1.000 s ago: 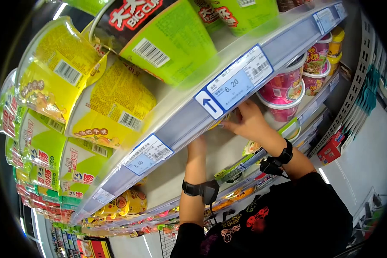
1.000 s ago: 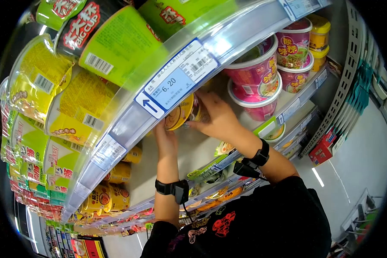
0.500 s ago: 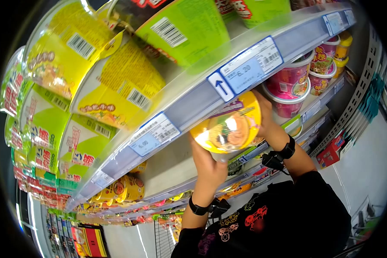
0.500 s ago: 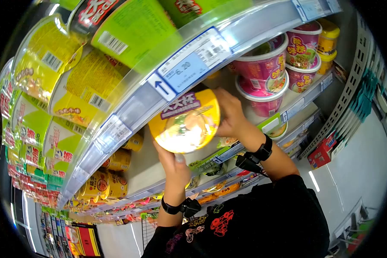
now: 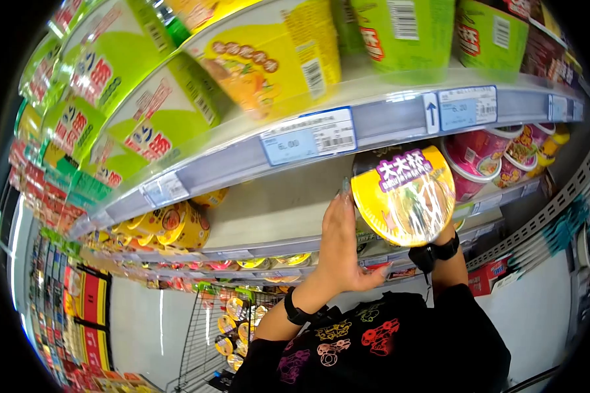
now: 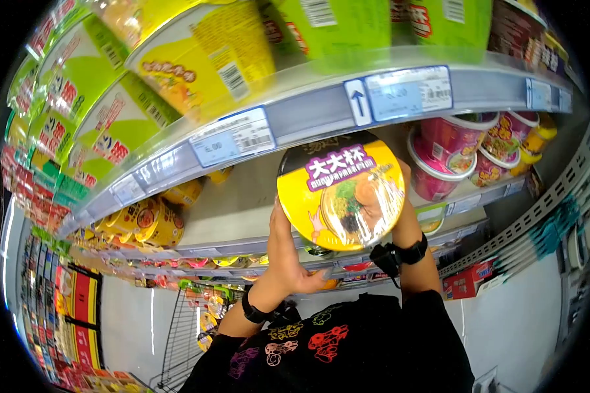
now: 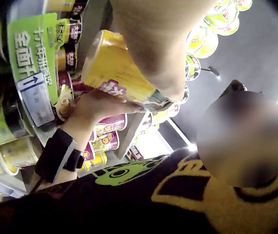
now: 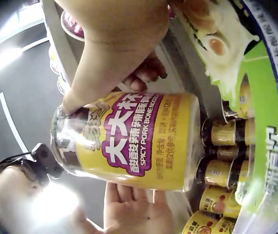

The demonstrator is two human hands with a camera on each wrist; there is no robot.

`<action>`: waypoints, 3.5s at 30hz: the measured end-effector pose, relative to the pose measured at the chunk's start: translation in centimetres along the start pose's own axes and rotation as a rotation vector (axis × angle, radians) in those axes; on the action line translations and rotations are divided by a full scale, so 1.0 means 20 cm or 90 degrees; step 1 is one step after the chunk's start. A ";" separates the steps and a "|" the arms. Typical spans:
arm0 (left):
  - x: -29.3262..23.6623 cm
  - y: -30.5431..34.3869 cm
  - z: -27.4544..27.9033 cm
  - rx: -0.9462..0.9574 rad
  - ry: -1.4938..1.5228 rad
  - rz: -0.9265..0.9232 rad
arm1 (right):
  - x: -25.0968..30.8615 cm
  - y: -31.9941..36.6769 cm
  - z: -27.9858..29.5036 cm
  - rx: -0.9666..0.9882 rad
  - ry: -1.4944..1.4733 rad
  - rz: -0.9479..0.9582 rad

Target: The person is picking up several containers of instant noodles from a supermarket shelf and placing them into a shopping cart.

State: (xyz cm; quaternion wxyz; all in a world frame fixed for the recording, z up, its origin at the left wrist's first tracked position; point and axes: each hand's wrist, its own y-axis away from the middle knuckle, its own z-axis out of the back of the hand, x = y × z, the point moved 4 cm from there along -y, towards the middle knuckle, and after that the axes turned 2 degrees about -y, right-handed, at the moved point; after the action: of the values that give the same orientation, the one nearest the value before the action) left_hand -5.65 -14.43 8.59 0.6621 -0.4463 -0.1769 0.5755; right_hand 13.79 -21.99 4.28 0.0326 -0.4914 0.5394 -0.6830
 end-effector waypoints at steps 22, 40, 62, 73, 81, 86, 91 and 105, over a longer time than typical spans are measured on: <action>0.13 0.19 0.45 -0.125 0.055 0.061 | 0.06 0.17 -0.46 0.191 -0.417 -0.308; 0.26 0.37 0.62 -0.404 0.276 0.391 | 0.16 0.28 -1.06 0.427 -1.180 -0.920; 0.26 0.38 0.58 -0.356 0.328 0.423 | 0.11 0.30 -1.01 0.321 -0.809 -0.842; 0.22 0.50 0.48 -0.260 0.220 0.404 | 0.05 0.17 -0.84 0.337 -0.476 -0.434; 0.16 0.66 0.50 -0.278 0.107 0.363 | 0.15 0.11 -0.93 0.258 -0.347 -0.304; 0.16 0.79 0.55 -0.331 0.117 0.352 | 0.18 0.14 -1.04 0.286 -0.354 -0.298; 0.10 0.85 0.67 -0.314 -0.022 0.339 | 0.20 0.17 -1.19 0.325 -0.396 -0.313; 0.00 1.28 1.21 -0.422 -0.080 0.493 | 0.27 0.47 -1.86 0.602 -0.306 -0.360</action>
State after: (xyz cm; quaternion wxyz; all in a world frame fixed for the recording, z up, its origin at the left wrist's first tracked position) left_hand -39.23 -6.56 1.18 0.2116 -0.6293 -0.2109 0.7174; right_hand -19.85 -2.81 2.92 0.1858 -0.6887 0.0027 -0.7009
